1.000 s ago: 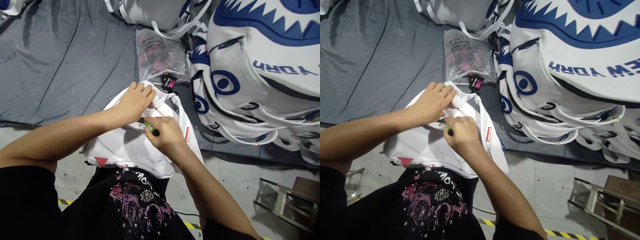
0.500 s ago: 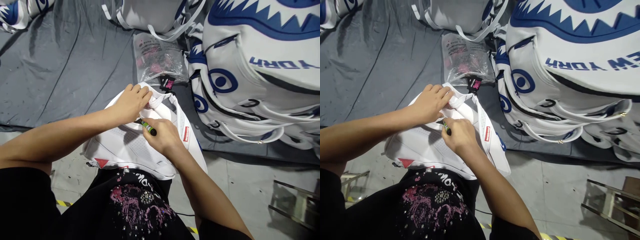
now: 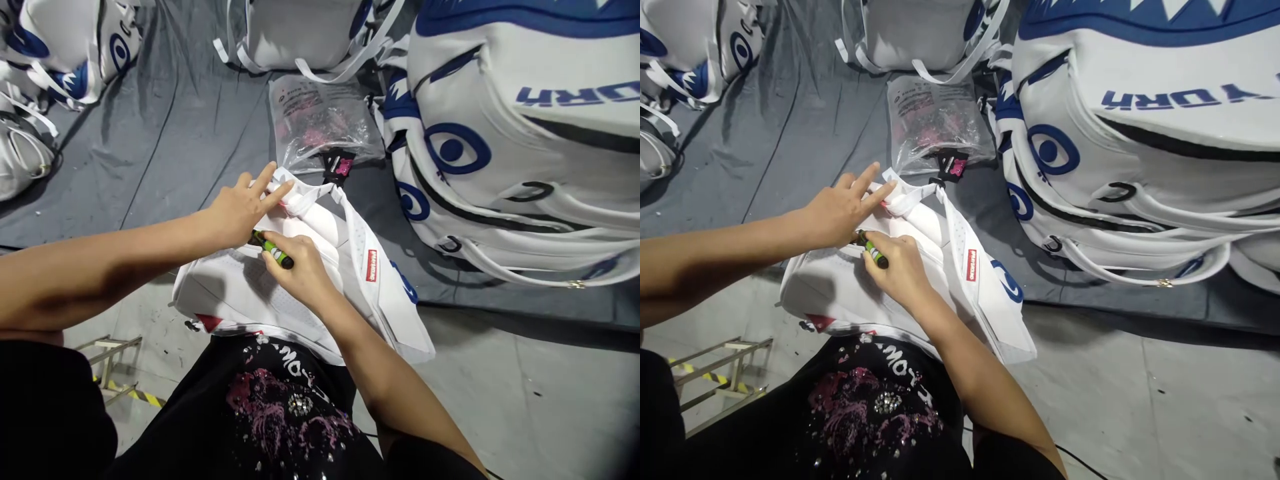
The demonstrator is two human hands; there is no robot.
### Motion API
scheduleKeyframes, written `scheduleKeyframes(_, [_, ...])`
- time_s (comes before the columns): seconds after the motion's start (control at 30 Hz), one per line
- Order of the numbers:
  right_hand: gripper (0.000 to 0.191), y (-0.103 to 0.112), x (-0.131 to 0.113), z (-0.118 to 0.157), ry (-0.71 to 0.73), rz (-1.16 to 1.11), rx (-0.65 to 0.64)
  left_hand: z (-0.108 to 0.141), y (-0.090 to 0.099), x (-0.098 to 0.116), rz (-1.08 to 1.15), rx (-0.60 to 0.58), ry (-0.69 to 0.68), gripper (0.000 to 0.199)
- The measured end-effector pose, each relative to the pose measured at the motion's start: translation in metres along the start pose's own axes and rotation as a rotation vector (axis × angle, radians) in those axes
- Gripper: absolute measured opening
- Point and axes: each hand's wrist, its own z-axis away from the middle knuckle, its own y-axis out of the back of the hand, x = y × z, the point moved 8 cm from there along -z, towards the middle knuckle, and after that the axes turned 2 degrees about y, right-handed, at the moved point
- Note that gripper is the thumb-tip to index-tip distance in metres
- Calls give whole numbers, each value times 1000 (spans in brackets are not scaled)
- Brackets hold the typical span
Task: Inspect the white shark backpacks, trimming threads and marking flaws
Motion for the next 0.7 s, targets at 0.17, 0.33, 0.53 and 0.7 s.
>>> scheduleKeyframes(0.17, [30, 4, 2, 3, -27, -33, -9, -5, -1, -4, 32, -106, -64, 120])
scheduleKeyframes(0.33, [33, 10, 1, 4, -26, -78, 4, -9, -5, -18, 116, -161, -103, 122])
scheduleKeyframes(0.53, [35, 10, 2, 5, -20, -40, 6, -4, -15, -41, 300, -199, 92, 118])
scheduleKeyframes(0.7, [35, 3, 0, -4, -61, -25, -7, -7, -13, -38, 281, -210, 87, 115])
